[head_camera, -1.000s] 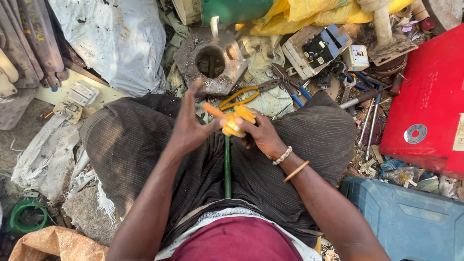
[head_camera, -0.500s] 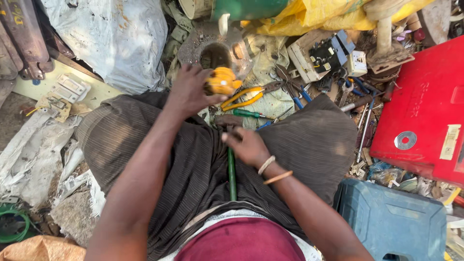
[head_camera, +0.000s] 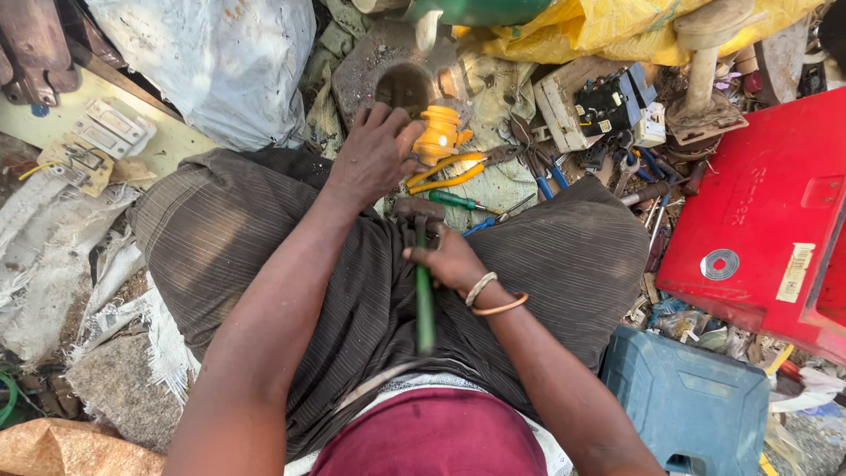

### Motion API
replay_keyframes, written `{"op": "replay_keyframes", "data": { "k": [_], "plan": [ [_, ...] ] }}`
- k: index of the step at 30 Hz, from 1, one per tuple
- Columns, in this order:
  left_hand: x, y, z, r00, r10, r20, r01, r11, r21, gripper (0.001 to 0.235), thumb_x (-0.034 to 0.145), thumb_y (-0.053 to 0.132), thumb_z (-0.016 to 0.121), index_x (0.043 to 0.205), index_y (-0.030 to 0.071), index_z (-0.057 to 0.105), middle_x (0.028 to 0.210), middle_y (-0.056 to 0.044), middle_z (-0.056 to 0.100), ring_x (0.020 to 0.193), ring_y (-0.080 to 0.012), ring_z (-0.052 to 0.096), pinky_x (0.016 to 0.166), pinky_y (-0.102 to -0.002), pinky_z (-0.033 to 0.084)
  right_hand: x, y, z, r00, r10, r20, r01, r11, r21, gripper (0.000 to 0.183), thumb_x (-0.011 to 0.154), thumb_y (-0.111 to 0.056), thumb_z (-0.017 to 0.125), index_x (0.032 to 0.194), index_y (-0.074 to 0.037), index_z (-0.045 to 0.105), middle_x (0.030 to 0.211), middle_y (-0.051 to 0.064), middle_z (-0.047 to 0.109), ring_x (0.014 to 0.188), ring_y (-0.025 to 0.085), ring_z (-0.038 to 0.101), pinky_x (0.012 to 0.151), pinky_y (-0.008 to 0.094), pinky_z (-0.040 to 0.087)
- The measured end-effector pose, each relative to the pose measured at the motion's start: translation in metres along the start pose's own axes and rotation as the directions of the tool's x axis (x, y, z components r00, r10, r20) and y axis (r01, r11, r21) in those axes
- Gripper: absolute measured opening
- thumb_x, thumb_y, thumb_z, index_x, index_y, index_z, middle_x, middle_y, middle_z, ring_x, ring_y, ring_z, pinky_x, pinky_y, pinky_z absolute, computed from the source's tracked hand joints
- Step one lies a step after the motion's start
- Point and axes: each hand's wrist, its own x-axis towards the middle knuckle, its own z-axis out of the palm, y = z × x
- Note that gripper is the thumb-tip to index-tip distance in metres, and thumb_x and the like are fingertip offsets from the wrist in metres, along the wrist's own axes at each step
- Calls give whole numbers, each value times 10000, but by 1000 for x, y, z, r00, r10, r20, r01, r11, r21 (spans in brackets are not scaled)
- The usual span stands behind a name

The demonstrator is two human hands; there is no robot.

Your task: The person sits on the ground and uses a screwdriver and pliers to disassemble and manipulate a small cylindrical metal component. They then use a hammer to strike a yellow plastic object held in pliers.

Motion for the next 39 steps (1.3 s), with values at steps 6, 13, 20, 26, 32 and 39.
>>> {"op": "replay_keyframes", "data": {
  "k": [6,13,20,26,32,39],
  "plan": [
    [2,-6,-5,996,-63,66,73,983,-171,476,862,216,759,1309,127,621,1150,-112,622,1103,-347,603,903,-478,523,6,36,-12,934,273,231,-344,512,787,265,1015,-114,615,1209,35,513,795,53,531,562,104,528,442,204,448],
    [1,-13,0,990,-109,91,137,901,-411,331,930,138,696,1247,47,661,1090,-157,641,998,-388,649,837,-500,522,-53,-5,-10,961,274,-25,-185,711,679,444,1025,-177,590,1434,-37,486,837,-36,541,524,60,497,399,202,406],
    [-15,-24,-12,994,7,108,26,952,-305,259,882,134,713,1131,64,705,1024,-172,685,948,-378,673,804,-490,547,-110,-78,-34,931,-2,-365,71,982,176,539,1014,-310,519,1498,-75,474,932,26,759,403,49,524,327,211,426],
    [-44,-29,-19,923,-239,301,255,967,-13,211,947,275,678,1004,71,677,879,-167,693,846,-370,700,708,-496,561,-118,-92,-44,873,-218,-437,265,963,47,580,1031,-303,566,1538,-58,429,846,23,605,427,29,485,331,201,388],
    [-51,-18,-11,976,-163,146,162,987,20,268,963,306,664,1005,43,635,854,-159,702,821,-367,712,662,-478,566,-93,-80,-7,758,-337,-558,416,909,17,422,1058,-292,585,1373,-21,513,797,17,624,483,44,551,361,217,434],
    [-53,-17,-18,963,-193,186,210,975,-73,317,938,347,667,1065,59,624,840,-171,700,801,-383,702,657,-501,547,-62,-103,15,656,-668,-350,529,739,-418,295,1151,-326,582,1157,-32,612,677,5,561,550,71,528,538,225,444]
  ]
}}
